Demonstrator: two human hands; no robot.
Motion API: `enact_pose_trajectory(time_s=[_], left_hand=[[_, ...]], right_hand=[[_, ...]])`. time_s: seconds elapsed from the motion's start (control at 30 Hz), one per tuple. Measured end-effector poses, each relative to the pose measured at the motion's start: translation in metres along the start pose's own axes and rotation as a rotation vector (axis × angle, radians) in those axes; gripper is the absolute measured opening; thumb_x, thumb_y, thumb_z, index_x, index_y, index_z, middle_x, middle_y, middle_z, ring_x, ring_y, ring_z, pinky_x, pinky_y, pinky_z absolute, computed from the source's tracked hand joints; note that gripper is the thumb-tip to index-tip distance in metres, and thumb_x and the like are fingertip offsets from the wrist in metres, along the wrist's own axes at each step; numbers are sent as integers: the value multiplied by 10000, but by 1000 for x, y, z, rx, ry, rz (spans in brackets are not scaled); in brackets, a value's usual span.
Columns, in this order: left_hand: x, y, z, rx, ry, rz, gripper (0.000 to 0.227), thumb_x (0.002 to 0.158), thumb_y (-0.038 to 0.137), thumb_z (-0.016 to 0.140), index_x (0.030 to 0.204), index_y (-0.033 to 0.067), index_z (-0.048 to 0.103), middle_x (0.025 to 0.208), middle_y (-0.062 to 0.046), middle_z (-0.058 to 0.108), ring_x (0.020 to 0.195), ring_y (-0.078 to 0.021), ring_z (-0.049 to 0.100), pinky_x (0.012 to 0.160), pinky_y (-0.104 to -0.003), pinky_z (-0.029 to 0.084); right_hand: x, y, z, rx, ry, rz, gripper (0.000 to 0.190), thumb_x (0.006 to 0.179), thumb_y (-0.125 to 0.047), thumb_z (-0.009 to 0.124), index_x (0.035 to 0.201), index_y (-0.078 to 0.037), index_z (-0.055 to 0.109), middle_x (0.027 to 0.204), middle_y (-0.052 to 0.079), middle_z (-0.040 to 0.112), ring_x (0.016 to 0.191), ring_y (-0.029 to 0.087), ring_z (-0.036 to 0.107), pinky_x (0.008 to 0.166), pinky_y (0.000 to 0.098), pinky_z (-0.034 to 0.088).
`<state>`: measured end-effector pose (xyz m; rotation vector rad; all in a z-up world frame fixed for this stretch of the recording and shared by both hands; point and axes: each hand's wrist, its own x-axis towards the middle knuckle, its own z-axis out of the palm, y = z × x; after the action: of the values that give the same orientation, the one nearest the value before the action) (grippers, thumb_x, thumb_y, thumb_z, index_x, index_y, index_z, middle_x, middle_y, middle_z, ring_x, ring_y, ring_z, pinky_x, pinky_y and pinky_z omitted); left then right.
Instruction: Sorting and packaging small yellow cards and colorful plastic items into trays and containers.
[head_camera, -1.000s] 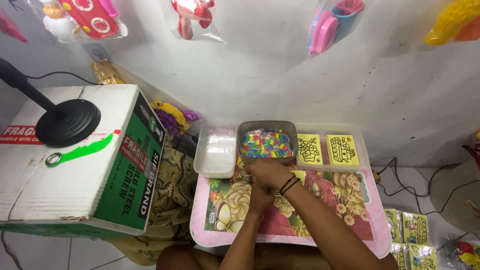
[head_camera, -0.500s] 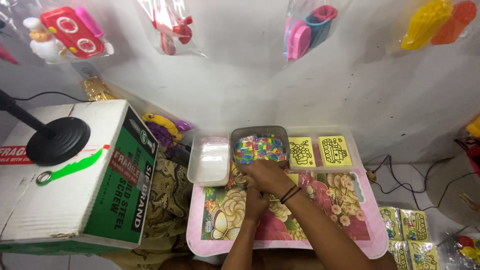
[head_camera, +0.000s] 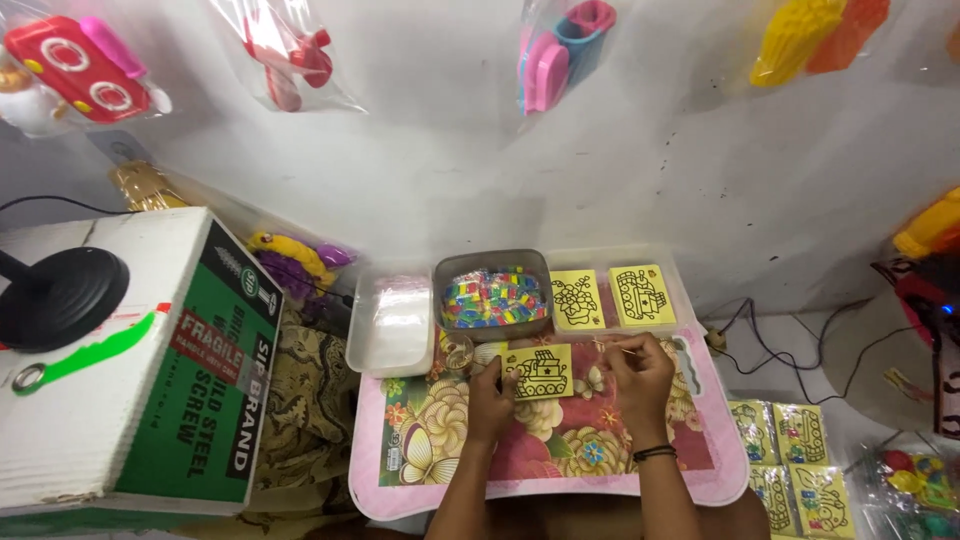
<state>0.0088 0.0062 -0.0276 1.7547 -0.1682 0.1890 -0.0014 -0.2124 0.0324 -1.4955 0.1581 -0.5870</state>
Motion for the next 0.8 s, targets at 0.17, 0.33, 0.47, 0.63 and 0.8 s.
enact_pose_trajectory(time_s=[0.17, 0.33, 0.47, 0.63, 0.8], left_hand=[[-2, -14, 6, 1, 35, -42, 206, 970, 199, 661, 904, 5, 680, 652, -167, 671, 618, -202, 629, 618, -359, 526], [0, -3, 3, 3, 26, -36, 196, 967, 172, 663, 898, -11, 677, 618, -159, 648, 591, -167, 566, 585, -337, 498], [-1, 1, 4, 4, 39, -57, 227, 970, 181, 665, 930, -43, 670, 640, -191, 652, 609, -165, 568, 586, -352, 497], [-2, 6, 5, -15, 38, -76, 254, 986, 177, 646, 973, -75, 677, 642, -193, 656, 613, -144, 541, 575, -360, 490], [-1, 6, 1, -16, 5, -69, 246, 1007, 204, 607, 901, -7, 674, 620, -139, 654, 575, -165, 579, 573, -338, 501]], right_hand=[[-1, 35, -17, -89, 100, -6, 88, 874, 48, 686, 838, -7, 627, 582, 132, 624, 510, 135, 554, 496, 277, 450], [-8, 53, -15, -325, 181, -4, 64, 847, 9, 720, 832, -47, 693, 618, 130, 664, 548, 154, 620, 526, 300, 468], [-14, 52, -10, -558, 121, -8, 60, 872, -71, 755, 863, -59, 696, 620, 126, 671, 568, 247, 669, 555, 353, 503], [-12, 60, -13, -705, 63, 24, 60, 894, -120, 733, 882, -113, 675, 551, 84, 620, 537, 274, 640, 555, 379, 494], [-14, 55, -15, -833, -56, 34, 140, 941, -242, 704, 927, -111, 657, 655, 133, 647, 758, 382, 696, 701, 524, 548]])
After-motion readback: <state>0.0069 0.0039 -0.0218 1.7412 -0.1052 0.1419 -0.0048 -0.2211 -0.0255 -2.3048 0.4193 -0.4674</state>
